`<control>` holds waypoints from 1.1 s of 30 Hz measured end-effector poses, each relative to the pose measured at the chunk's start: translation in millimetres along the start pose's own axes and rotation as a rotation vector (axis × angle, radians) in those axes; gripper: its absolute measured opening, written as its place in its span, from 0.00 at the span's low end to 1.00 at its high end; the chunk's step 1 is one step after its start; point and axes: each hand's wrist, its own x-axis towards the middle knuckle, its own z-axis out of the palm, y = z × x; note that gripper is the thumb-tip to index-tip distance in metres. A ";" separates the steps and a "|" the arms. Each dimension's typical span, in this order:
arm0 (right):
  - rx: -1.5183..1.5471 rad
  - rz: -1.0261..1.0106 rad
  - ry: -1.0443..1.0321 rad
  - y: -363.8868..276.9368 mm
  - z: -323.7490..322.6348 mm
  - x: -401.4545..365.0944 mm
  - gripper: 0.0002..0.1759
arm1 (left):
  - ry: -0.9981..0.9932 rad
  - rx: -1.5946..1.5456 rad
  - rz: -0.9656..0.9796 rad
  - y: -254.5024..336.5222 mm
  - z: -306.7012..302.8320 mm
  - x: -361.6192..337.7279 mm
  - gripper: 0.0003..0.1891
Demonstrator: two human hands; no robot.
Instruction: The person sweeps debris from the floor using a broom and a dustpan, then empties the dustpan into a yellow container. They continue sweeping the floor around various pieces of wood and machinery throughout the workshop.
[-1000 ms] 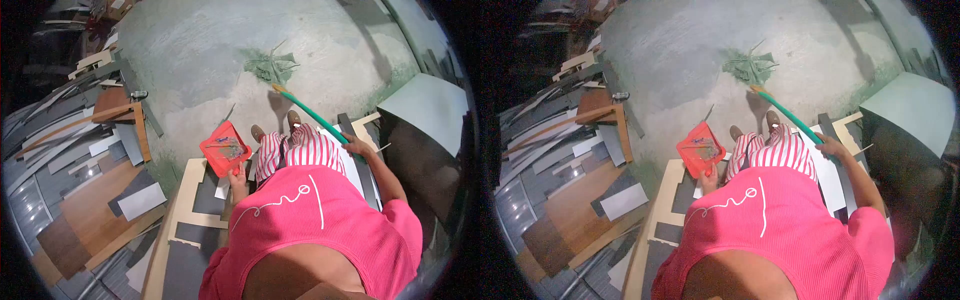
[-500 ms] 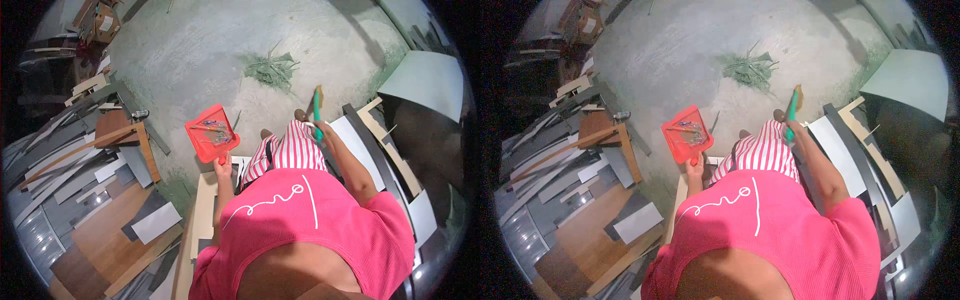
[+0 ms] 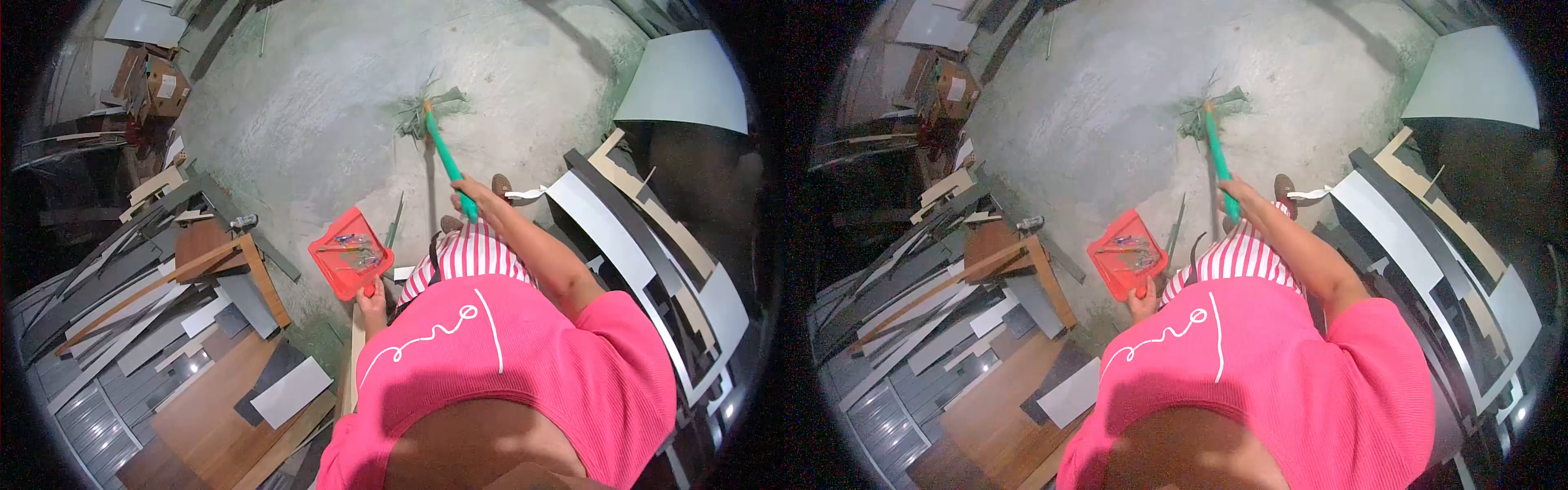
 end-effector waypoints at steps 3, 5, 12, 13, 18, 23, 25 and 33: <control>-0.059 0.014 0.019 -7.9 -36.3 -51.4 0.14 | 0.000 0.013 0.034 -8.0 5.0 -0.8 0.23; -0.097 -0.019 0.060 -3.9 -64.1 -70.0 0.13 | 0.048 0.055 0.095 -14.8 11.6 -2.2 0.21; 0.035 0.143 0.237 16.2 -107.7 -26.0 0.09 | 0.015 0.158 0.060 -25.9 19.4 6.3 0.22; 0.197 0.271 0.196 12.7 -103.5 -26.0 0.09 | 0.013 0.213 0.100 -29.6 20.8 8.2 0.22; 0.164 0.267 -0.160 1.0 -102.0 -30.5 0.17 | 0.026 0.223 0.084 -35.9 28.2 14.3 0.22; 0.519 0.164 -0.098 -16.5 -114.5 -56.0 0.09 | -0.034 0.378 0.103 -52.0 45.3 5.8 0.19; 0.365 -0.007 0.043 -28.7 -116.8 -68.8 0.11 | 0.062 0.304 0.085 -54.1 51.0 3.1 0.20; 0.121 -0.035 0.409 -92.3 -164.3 37.2 0.09 | 0.081 0.288 0.102 -72.1 52.3 5.7 0.19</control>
